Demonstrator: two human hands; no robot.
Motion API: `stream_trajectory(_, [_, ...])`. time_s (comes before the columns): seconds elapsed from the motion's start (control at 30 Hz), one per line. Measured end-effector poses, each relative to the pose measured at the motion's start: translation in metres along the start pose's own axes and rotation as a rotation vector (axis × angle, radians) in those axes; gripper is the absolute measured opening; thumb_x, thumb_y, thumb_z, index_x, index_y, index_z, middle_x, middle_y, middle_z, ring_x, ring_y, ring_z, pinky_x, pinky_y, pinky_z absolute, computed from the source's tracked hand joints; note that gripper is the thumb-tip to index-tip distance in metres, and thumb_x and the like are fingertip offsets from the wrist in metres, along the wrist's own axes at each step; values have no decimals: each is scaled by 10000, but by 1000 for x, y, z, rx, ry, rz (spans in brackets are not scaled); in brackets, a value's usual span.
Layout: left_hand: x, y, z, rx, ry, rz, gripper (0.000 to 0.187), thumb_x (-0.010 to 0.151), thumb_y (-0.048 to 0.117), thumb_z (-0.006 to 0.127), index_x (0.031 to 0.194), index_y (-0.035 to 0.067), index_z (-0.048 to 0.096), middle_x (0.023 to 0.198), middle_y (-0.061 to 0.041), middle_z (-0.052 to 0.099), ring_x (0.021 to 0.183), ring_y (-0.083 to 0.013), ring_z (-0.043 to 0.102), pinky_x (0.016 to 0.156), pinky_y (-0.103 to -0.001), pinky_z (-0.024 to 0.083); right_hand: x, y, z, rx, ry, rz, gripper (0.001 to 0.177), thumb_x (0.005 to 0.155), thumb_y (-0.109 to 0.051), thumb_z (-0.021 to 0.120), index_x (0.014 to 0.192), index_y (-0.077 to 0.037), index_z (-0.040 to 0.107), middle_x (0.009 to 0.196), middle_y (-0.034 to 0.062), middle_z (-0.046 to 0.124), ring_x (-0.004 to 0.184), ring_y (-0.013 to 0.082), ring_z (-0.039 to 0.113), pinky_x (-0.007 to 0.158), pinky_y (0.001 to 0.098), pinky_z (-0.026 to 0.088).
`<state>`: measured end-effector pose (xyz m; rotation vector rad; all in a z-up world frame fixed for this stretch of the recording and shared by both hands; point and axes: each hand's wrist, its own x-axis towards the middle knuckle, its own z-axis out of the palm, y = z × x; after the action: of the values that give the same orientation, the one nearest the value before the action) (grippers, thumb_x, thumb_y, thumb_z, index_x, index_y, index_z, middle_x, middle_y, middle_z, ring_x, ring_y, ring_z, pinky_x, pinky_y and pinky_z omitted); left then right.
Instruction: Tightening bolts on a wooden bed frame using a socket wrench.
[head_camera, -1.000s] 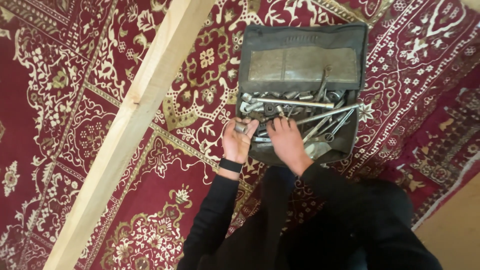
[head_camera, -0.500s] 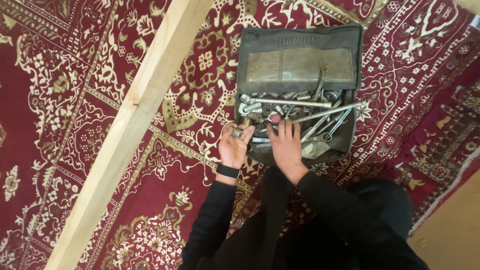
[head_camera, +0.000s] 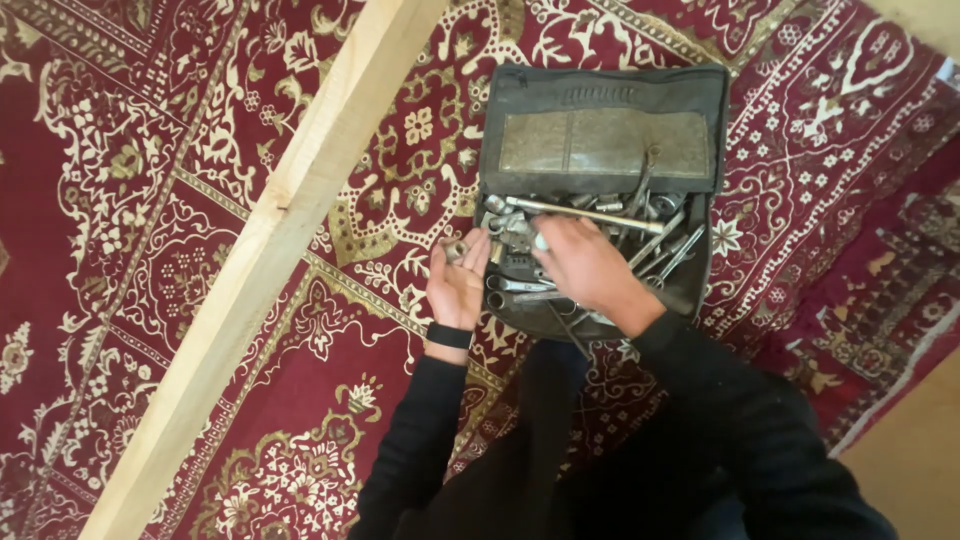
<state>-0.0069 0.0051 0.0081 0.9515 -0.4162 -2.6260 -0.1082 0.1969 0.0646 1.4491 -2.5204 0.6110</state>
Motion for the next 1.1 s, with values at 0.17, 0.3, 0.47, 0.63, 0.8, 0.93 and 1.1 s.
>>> stream_trajectory(0.17, [-13,-28,54,62,-267,-12,265,1056,419,540,1115,167,596,1388,-289,603,1365,-415,534,1191,-515,413,39,-15,-67,1114,76,710,334,1065,-282,504,1339,-91,499,795,106,556,772,247,605,744,413,487])
stream_trajectory(0.3, [-32,-43,102,149,-378,28,264,1065,463,508,1145,212,530,1406,-253,600,1373,-383,537,1185,-498,398,68,-51,-123,1367,170,693,225,1080,-180,420,1271,-73,466,709,-28,413,662,111,430,673,275,386])
stream_trajectory(0.47, [-38,-61,103,298,-482,152,358,1099,449,434,1205,110,478,1384,-271,597,1278,-325,614,1073,-413,509,50,-48,-116,1093,276,636,276,1069,-232,456,1272,-50,499,1185,207,616,1001,240,558,878,429,449])
stream_trajectory(0.63, [-54,-67,120,329,-557,154,393,1098,460,406,1193,83,458,1353,-297,599,1236,-334,633,1025,-424,528,27,-52,-109,977,343,617,268,1074,-220,466,1268,-35,470,1320,211,608,1188,299,581,1018,469,407])
stream_trajectory(0.8, [-68,-83,119,404,-553,180,375,1115,433,397,1177,67,445,1268,-224,623,1132,-243,649,946,-345,532,9,-47,-110,892,417,544,258,1084,-217,424,1253,-22,439,1296,207,612,1169,336,605,979,477,430])
stream_trajectory(0.93, [-72,-90,118,438,-576,195,323,1126,384,370,1149,71,445,1245,-211,616,1125,-239,639,948,-332,523,-4,-42,-107,845,423,517,251,1067,-179,445,1256,-15,429,1261,205,615,1109,312,611,938,461,438])
stream_trajectory(1.1, [-84,-87,129,467,-597,200,303,1132,354,365,1146,62,445,1259,-221,606,1124,-241,625,961,-357,516,-4,-45,-117,826,424,524,262,1053,-173,460,1256,-11,430,1224,211,630,1052,287,617,883,449,462])
